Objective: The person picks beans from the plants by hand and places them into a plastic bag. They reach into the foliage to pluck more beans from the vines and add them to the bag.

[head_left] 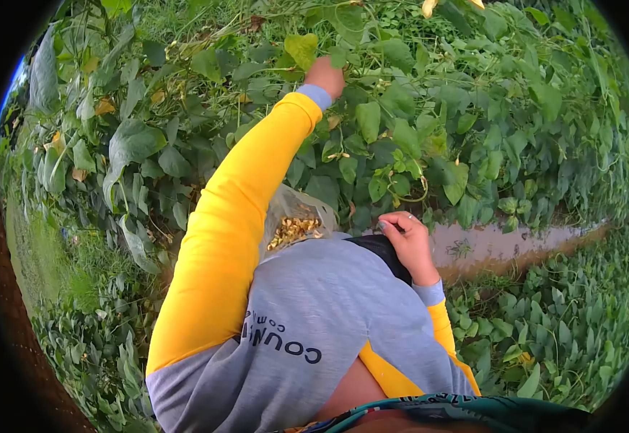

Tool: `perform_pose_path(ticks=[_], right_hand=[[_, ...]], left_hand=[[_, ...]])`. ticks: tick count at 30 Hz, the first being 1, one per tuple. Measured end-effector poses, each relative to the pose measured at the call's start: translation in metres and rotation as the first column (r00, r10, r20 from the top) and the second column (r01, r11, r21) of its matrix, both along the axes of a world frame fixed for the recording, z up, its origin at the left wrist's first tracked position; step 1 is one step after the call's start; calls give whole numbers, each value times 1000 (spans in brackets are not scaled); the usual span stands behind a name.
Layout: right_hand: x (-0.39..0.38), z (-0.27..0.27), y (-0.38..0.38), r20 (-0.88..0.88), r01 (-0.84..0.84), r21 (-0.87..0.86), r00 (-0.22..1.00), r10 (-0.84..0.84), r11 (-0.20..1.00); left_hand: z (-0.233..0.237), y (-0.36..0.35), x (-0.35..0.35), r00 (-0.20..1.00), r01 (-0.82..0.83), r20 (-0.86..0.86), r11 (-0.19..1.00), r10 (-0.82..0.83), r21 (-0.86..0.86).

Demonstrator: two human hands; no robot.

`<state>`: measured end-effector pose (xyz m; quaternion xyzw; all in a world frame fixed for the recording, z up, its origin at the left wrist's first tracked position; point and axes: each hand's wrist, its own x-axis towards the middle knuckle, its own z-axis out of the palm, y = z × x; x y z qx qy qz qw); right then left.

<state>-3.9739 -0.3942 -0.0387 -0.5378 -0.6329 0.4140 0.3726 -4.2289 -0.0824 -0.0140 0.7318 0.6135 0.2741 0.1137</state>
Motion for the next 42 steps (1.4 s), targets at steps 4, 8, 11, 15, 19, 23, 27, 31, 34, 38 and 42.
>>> perform_pose_path(ticks=[4, 8, 11, 15, 19, 23, 27, 31, 34, 38, 42], right_hand=[[-15, 4, 13, -4, -77, 50, 997, 77, 996], [-35, 8, 29, 23, -221, 46, 975, 220, 974], [-63, 18, 46, -14, -323, 18, 946, 323, 946], [-116, 18, 87, 29, -374, 150, 927, 374, 915], [-178, 5, 151, 176, -363, 384, 932, 318, 849], [-249, -7, 176, 253, -389, 526, 921, 297, 757], [-290, -43, 202, -251, -181, 115, 946, 205, 977], [-304, -53, 255, -825, -79, -241, 542, -162, 967], [-314, -54, 295, -868, -114, -302, 442, -224, 946], [-312, -83, 342, -910, -266, -280, 380, -167, 922], [-317, -110, 385, -935, -395, -355, 163, -315, 848]], left_hand=[[-6, -62, -9, 996, 85, 23, 979, -91, 187], [-6, -154, -30, 978, 186, 29, 927, -207, 327], [1, -235, -43, 955, 251, 134, 962, -265, 112], [-8, -316, -81, 967, 215, 158, 974, -202, -72], [-30, -359, -126, 986, -18, 162, 998, 29, -65], [-14, -392, -146, 953, -237, 192, 971, 236, -22], [-10, -428, -164, 884, -405, 209, 909, 417, -102], [-36, -456, -188, 878, -460, 73, 876, 473, -144], [-48, -472, -203, 852, -513, -5, 834, 523, -205], [-51, -490, -213, 852, -519, -40, 833, 522, -191], [-43, -502, -215, 835, -546, -59, 810, 547, -213]])
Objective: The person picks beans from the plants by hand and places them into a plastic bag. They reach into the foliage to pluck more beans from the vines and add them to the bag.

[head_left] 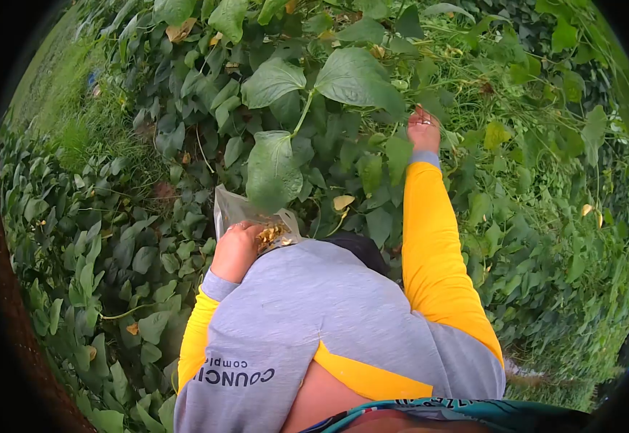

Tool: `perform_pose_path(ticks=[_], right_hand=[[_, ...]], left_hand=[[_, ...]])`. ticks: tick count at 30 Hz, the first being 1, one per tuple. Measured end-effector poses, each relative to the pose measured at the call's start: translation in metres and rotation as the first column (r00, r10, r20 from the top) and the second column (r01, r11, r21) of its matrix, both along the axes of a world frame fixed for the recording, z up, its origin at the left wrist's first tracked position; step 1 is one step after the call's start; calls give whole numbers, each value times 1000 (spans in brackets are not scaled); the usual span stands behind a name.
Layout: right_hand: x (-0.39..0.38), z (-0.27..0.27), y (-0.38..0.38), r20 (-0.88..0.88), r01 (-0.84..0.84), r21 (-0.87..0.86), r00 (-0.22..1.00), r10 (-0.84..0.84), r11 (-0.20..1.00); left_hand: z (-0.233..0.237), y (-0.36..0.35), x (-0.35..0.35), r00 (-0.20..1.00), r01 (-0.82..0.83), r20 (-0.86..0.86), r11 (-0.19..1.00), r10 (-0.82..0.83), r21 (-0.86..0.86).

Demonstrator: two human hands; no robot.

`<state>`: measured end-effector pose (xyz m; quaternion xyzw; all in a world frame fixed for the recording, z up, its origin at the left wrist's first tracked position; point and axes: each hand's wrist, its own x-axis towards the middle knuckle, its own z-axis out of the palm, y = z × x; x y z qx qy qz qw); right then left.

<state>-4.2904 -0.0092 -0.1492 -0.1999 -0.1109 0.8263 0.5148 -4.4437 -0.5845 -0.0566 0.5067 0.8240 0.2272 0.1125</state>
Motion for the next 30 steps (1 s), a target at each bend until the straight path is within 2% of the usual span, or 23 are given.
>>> perform_pose_path(ticks=[3, 6, 9, 15, 21, 24, 27, 30], right_hand=[[3, 15, -3, 38, -40, 49, 999, 38, 998], [-2, 37, -22, 55, 95, 181, 993, -106, 979], [-2, 36, -18, 91, 170, 194, 977, -190, 966], [10, 33, -24, 193, 97, 207, 971, -138, 974], [38, 26, -46, 441, -96, 275, 897, -37, 957], [53, 30, -82, 549, -289, 212, 826, 131, 934], [65, 43, -140, 742, -532, 86, 598, 302, 843], [62, 99, -214, 813, -621, 254, 552, 184, 742]], left_hand=[[1, -9, 2, 1000, -13, 9, 1000, 13, -19], [7, -11, 6, 998, -19, 63, 997, 23, -68], [10, -9, 12, 995, -19, 90, 994, 29, -108], [7, -2, 27, 996, -19, 82, 996, 26, -88], [0, 19, 46, 995, -14, 101, 998, 20, -58], [-1, 30, 54, 993, -22, 115, 1000, 20, 15], [1, 42, 60, 989, -110, 112, 984, 95, 138], [5, 50, 57, 984, -169, 96, 952, 149, 256]])
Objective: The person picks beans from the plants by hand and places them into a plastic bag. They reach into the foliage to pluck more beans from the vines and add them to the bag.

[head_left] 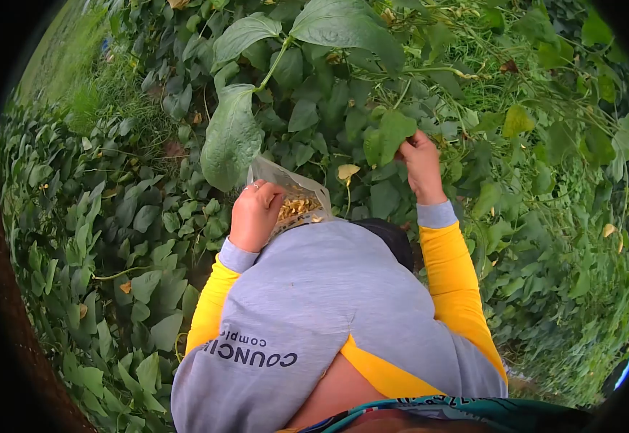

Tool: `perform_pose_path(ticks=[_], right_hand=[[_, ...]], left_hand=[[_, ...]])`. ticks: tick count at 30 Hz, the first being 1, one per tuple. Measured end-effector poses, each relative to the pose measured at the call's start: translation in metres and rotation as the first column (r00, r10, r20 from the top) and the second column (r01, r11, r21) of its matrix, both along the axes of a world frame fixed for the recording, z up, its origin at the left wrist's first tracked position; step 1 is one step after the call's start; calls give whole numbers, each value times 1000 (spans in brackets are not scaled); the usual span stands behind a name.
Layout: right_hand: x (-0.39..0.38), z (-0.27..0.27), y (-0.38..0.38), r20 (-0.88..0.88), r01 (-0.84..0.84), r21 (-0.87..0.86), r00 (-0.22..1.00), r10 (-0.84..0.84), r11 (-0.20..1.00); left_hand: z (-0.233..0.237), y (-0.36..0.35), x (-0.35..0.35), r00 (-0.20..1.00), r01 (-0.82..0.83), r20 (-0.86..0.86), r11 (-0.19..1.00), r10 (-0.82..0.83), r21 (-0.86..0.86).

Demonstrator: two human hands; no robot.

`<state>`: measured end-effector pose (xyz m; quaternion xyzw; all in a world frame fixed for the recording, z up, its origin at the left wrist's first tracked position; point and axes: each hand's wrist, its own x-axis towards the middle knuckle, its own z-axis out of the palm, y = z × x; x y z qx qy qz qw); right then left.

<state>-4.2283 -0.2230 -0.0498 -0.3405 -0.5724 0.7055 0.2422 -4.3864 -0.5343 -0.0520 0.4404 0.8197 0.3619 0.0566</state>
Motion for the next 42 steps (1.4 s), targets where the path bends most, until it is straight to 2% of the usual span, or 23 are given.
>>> perform_pose_path(ticks=[2, 3, 4, 6, 8, 9, 12, 13, 16, 18, 20, 21, 23, 26, 28, 29, 32, 34, 36, 37, 40, 41, 42], right_hand=[[-5, 24, -44, -139, -11, 143, 990, 31, 990], [-10, 38, -67, -119, -29, 392, 989, 82, 920], [-13, 47, -87, -88, -46, 616, 988, 126, 786], [-19, 41, -116, 111, -349, 771, 897, 427, 533], [-22, 24, -128, 361, -464, 880, 788, 499, 97], [-26, 23, -130, 370, -529, 823, 777, 509, 210], [-36, 32, -119, 237, -375, 852, 899, 370, 365], [-40, 38, -117, 227, -387, 822, 895, 384, 417], [-52, 43, -123, 359, -549, 711, 821, 444, 439], [-70, 38, -125, 321, -540, 736, 810, 491, 408], [-91, 31, -125, 238, -483, 771, 824, 515, 416], [-100, 32, -123, 271, -516, 740, 815, 512, 430], [-122, 25, -116, 41, -559, 364, 808, 587, 745], [-171, 54, -121, 106, -564, 417, 809, 578, 713], [-212, 60, -120, 410, -602, 580, 798, 442, 549], [-231, 53, -120, 362, -577, 512, 817, 449, 637], [-305, 8, -110, 24, -444, 362, 884, 467, 820], [-358, -7, -100, -21, -358, 216, 929, 370, 909], [-428, -33, -78, -113, -118, 17, 986, 120, 993], [-443, -36, -65, -143, -135, -104, 983, 119, 985], [-474, -59, -45, -245, -18, -256, 968, -46, 966], [-490, -66, -24, -348, -64, -426, 932, -98, 903], [-497, -63, -21, -377, -31, -449, 913, -158, 893]], left_hand=[[-1, 4, -3, 999, -38, 19, 999, 37, 21], [0, 7, -3, 998, -59, 25, 998, 58, 35], [1, 11, 0, 993, -94, 70, 995, 91, 43], [3, 20, 3, 975, -173, 154, 983, 162, 61], [-10, 21, -6, 988, -107, -98, 991, 115, 82], [-9, 21, -10, 970, -80, -222, 993, 97, 82], [-4, 17, -8, 995, -91, -33, 990, 95, 112], [-2, 14, -9, 996, -89, 9, 990, 89, 109], [-3, 9, -14, 987, -117, 123, 982, 99, 150], [-2, 5, -29, 984, -152, 114, 983, 140, 101], [2, 2, -49, 974, -192, -98, 973, 205, 129], [12, -2, -63, 981, -190, -17, 972, 194, 141], [11, -5, -96, 980, -192, -31, 969, 199, 153], [15, -2, -146, 975, -201, -41, 949, 217, 242], [27, -4, -176, 971, -210, -53, 933, 235, 292], [32, -8, -190, 971, -206, -56, 930, 234, 303], [41, -25, -222, 970, -210, -53, 932, 236, 295], [37, -42, -241, 970, -228, -14, 931, 242, 285], [32, -68, -266, 969, -242, 30, 928, 243, 283], [30, -77, -271, 965, -261, 59, 926, 254, 273], [34, -95, -278, 962, -274, 64, 914, 267, 300], [29, -103, -287, 956, -293, 100, 910, 275, 294], [21, -117, -289, 944, -327, 139, 906, 299, 270]])
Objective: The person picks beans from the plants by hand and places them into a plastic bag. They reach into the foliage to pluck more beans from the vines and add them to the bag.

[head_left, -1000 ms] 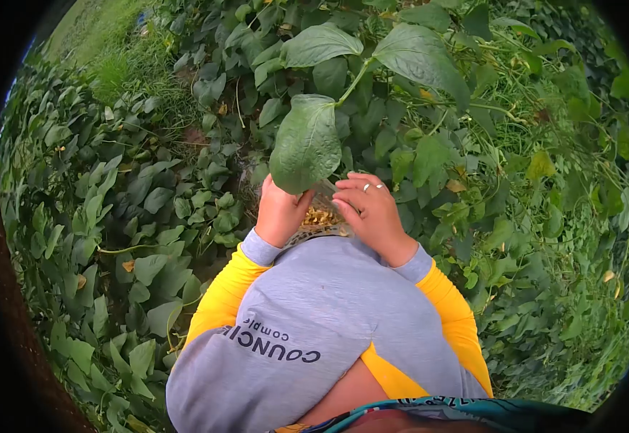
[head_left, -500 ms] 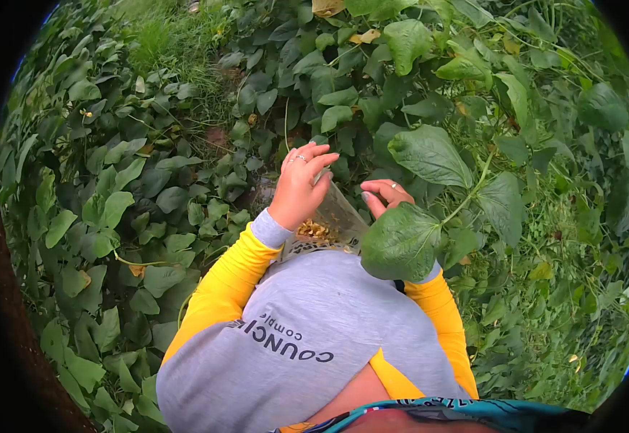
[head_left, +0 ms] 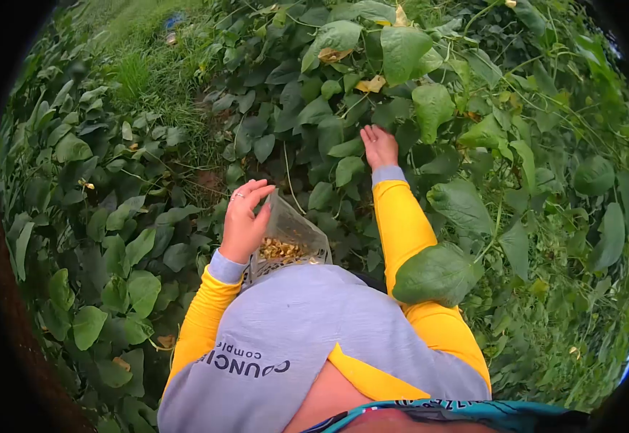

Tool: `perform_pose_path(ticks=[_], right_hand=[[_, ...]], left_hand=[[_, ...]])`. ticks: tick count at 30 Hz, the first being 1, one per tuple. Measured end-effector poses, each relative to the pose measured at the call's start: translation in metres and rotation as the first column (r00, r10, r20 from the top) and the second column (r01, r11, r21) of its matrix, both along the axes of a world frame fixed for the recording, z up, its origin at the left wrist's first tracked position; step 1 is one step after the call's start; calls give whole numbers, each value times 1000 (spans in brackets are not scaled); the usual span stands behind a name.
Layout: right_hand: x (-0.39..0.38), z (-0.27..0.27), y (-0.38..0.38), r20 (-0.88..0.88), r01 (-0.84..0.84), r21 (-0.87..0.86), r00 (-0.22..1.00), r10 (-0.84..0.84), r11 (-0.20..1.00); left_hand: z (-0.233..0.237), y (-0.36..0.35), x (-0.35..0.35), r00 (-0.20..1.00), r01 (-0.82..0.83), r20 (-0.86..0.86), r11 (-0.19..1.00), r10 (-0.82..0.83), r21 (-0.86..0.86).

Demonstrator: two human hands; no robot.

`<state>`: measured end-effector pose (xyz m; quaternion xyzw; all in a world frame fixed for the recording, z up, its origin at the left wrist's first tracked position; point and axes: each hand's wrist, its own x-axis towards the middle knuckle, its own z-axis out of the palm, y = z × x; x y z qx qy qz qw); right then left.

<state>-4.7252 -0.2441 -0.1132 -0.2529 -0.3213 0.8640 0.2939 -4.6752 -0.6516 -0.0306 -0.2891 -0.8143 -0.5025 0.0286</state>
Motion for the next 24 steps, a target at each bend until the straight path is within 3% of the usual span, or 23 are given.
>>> perform_pose_path(ticks=[3, 7, 14, 17, 18, 20, 22, 24], right_hand=[[-13, 6, -10, -106, 114, -59, 987, -120, 992], [-6, 5, -13, -103, 76, -81, 991, -84, 994], [32, 13, -41, -31, -88, 5, 996, 88, 996], [53, 56, -92, 48, -242, 134, 970, 237, 961], [61, 73, -117, 83, -292, 257, 956, 280, 921], [77, 99, -171, 159, -383, 484, 923, 351, 787], [92, 104, -217, 279, -384, 879, 895, 348, 284], [98, 89, -236, 466, -334, 878, 761, 451, -344]], left_hand=[[-4, -16, -9, 999, -14, 36, 999, 15, -28], [-10, -26, -18, 998, -18, 59, 999, 20, -32], [-12, -21, -32, 999, 12, 49, 1000, -11, -14], [-13, -25, -43, 999, 11, 52, 1000, -12, 17], [-11, -30, -46, 997, -29, 70, 999, 27, 21], [-8, -41, -55, 988, -109, 109, 994, 106, 28], [-13, -56, -65, 977, -196, 89, 980, 194, 21], [-16, -72, -72, 964, -252, 99, 967, 247, 40]])
